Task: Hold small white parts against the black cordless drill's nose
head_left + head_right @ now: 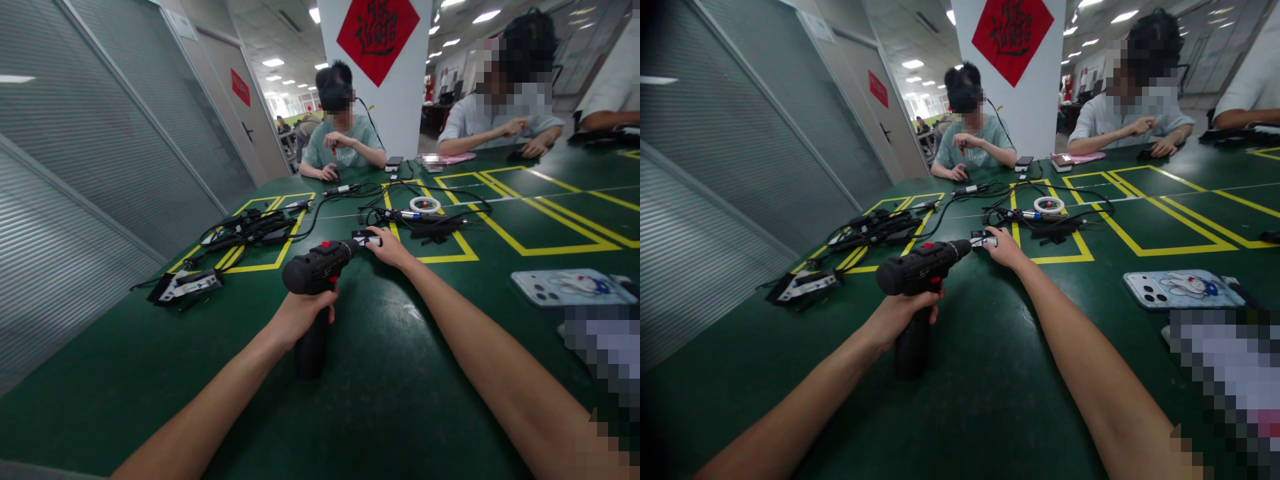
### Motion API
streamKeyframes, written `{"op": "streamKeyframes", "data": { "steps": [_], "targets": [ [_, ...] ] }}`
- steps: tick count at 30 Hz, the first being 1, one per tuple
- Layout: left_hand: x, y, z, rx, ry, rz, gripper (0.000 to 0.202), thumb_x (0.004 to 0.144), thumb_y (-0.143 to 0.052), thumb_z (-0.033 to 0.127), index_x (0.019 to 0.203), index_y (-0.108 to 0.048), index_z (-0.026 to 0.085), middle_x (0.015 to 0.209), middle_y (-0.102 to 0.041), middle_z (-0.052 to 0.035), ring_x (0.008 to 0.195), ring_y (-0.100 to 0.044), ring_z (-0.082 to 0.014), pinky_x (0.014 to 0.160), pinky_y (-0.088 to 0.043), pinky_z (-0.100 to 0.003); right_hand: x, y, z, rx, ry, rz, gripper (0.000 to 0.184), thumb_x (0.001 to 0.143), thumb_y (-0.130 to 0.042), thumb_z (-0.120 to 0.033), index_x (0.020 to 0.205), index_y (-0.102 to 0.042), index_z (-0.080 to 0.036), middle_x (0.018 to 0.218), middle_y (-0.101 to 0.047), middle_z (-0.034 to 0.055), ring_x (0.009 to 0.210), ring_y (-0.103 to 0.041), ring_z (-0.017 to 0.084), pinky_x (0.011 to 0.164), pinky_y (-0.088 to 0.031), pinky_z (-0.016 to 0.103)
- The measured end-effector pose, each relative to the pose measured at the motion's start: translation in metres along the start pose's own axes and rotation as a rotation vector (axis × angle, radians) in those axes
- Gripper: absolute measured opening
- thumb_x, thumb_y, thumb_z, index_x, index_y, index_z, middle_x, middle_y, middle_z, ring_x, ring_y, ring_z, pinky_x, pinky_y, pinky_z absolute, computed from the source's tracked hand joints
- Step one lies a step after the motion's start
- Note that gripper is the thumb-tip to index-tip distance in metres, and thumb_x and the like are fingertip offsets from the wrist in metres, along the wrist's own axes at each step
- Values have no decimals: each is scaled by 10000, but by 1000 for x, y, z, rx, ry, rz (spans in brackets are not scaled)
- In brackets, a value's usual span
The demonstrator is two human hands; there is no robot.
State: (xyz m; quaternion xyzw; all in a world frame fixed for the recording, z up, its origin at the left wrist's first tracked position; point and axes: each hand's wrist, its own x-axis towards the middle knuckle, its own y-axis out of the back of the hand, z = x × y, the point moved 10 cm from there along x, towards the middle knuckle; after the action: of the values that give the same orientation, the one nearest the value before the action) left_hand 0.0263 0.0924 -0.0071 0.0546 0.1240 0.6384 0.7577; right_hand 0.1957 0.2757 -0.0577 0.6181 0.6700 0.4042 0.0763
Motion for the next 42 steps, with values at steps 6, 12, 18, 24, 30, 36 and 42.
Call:
{"op": "streamKeyframes", "data": {
  "steps": [6,12,18,24,30,36,42],
  "targets": [
    [0,0,0,28,17,3,153,744,-585,268,840,-610,151,675,-599,-5,531,-551,-146,590,-398,-283,1,2,-2,-4,4,-2,487,827,-579,-316,1300,-522,-215,1140,-527,96,1035,-555,229,984,-419,378],
    [-1,0,1,85,44,5,193,745,-572,286,862,-624,142,549,-575,0,563,-555,-179,609,-385,-287,0,3,-2,-1,13,3,482,828,-578,-308,1296,-523,-208,1146,-535,95,1056,-548,228,993,-411,375],
    [1,-1,-1,11,22,-12,151,731,-591,266,832,-603,155,686,-602,-5,532,-545,-142,596,-397,-282,-1,2,-2,9,29,16,493,829,-573,-314,1306,-512,-204,1188,-516,100,1079,-542,228,1006,-405,370],
    [1,-2,-2,1,16,-29,125,759,-583,266,826,-597,161,707,-587,7,546,-541,-128,603,-385,-271,-3,3,-3,7,32,10,522,805,-607,-333,1302,-507,-210,1155,-520,94,1067,-543,231,993,-415,373],
    [0,-2,-4,37,21,-31,133,768,-573,265,842,-608,160,602,-578,11,549,-533,-145,607,-373,-272,-2,2,0,25,11,-12,518,811,-602,-312,1312,-500,-226,1149,-511,86,1044,-549,221,985,-418,368],
    [0,-2,-6,71,30,-26,143,784,-558,267,859,-598,152,579,-571,9,566,-530,-148,599,-359,-270,-1,0,0,40,3,-17,514,813,-597,-293,1313,-500,-220,1141,-509,87,1031,-548,216,983,-415,366],
    [2,-3,-2,10,19,-18,118,757,-579,240,825,-583,143,656,-567,9,536,-528,-129,586,-366,-274,0,-1,1,45,0,-17,517,814,-598,-294,1314,-496,-215,1144,-504,87,1029,-548,208,980,-414,352]
  ]
}}
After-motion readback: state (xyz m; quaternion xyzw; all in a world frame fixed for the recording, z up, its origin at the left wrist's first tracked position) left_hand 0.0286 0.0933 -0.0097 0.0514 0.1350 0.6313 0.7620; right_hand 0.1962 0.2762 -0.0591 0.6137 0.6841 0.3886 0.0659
